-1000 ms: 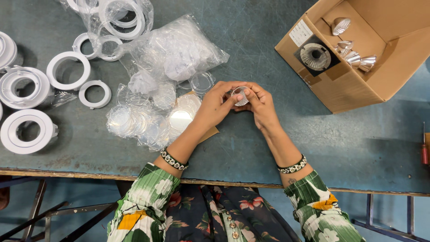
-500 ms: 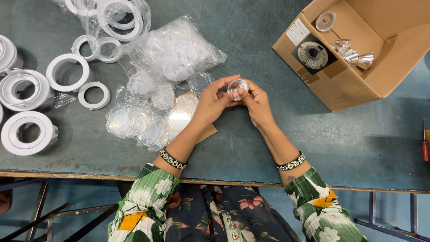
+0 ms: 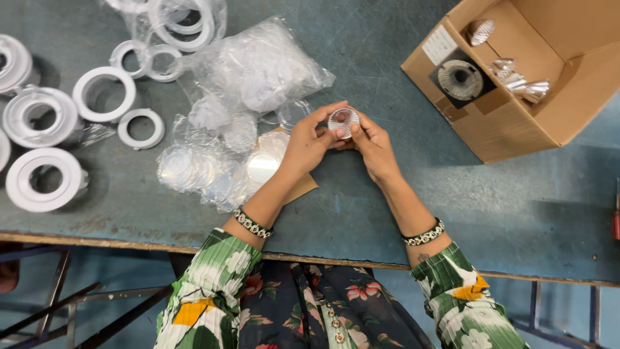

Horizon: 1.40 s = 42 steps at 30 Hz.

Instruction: The person assembles LED lighting components by hand, inserting diffusers and internal parts into housing rings and then organizing the completed circular units into a blue storage bin.

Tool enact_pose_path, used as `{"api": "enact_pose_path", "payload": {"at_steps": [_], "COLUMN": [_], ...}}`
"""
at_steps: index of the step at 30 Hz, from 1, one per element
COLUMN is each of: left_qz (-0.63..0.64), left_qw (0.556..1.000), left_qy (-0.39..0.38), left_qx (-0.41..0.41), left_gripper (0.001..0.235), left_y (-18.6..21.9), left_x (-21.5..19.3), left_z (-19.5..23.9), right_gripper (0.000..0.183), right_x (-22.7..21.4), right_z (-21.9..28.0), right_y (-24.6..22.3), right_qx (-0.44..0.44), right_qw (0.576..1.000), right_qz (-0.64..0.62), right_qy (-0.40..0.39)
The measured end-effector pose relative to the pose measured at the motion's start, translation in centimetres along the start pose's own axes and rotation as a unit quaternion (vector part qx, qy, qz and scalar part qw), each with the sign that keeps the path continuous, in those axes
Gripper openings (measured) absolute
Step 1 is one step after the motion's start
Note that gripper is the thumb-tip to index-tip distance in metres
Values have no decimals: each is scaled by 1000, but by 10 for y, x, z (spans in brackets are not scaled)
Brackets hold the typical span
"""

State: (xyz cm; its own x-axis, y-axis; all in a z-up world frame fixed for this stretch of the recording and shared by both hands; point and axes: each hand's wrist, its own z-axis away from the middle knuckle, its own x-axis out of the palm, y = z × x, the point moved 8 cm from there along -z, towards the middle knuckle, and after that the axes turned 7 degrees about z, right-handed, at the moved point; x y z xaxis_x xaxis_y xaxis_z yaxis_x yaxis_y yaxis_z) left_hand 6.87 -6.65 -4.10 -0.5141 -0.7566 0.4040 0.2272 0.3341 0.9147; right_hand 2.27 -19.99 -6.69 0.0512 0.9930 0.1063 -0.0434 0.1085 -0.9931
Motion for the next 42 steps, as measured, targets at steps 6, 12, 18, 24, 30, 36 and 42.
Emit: {"api": "enact_pose_path", "payload": {"at_steps": [6,12,18,24,30,36,42], "left_qz": [-52,109,-114,-178,-218,-449,-541], "left_qw": [998,992,992,973,951,819,795], "left_qy": [13,-13,-6,-24,55,242,167], "left_qx": [19,-63,56,144,212,262,217], "left_gripper": [47,39,50,66,46,30,41], "left_y": [1,-12,4,19,100,204,116], "left_x": [-4,2,15,32,5,-87,-39], "left_z": [-1,-4,10,15,33,100,174], "right_gripper": [58,47,37,37,44,29,40], "right_x": [6,4,2,-9,-22,-147,-207], "right_z": [0,3,5,2,25,77,7], "right_y": [1,-6,-6,2,-89,-211,-219], "right_qx": [-23,-8,-18,-32,-208,-310,9], "right_qw": [997,1000,997,994,965,671,643], "right_qz": [67,-11,-60,-41,106,590,746], "right_qy": [-3,11,54,94,119,327,173]}}
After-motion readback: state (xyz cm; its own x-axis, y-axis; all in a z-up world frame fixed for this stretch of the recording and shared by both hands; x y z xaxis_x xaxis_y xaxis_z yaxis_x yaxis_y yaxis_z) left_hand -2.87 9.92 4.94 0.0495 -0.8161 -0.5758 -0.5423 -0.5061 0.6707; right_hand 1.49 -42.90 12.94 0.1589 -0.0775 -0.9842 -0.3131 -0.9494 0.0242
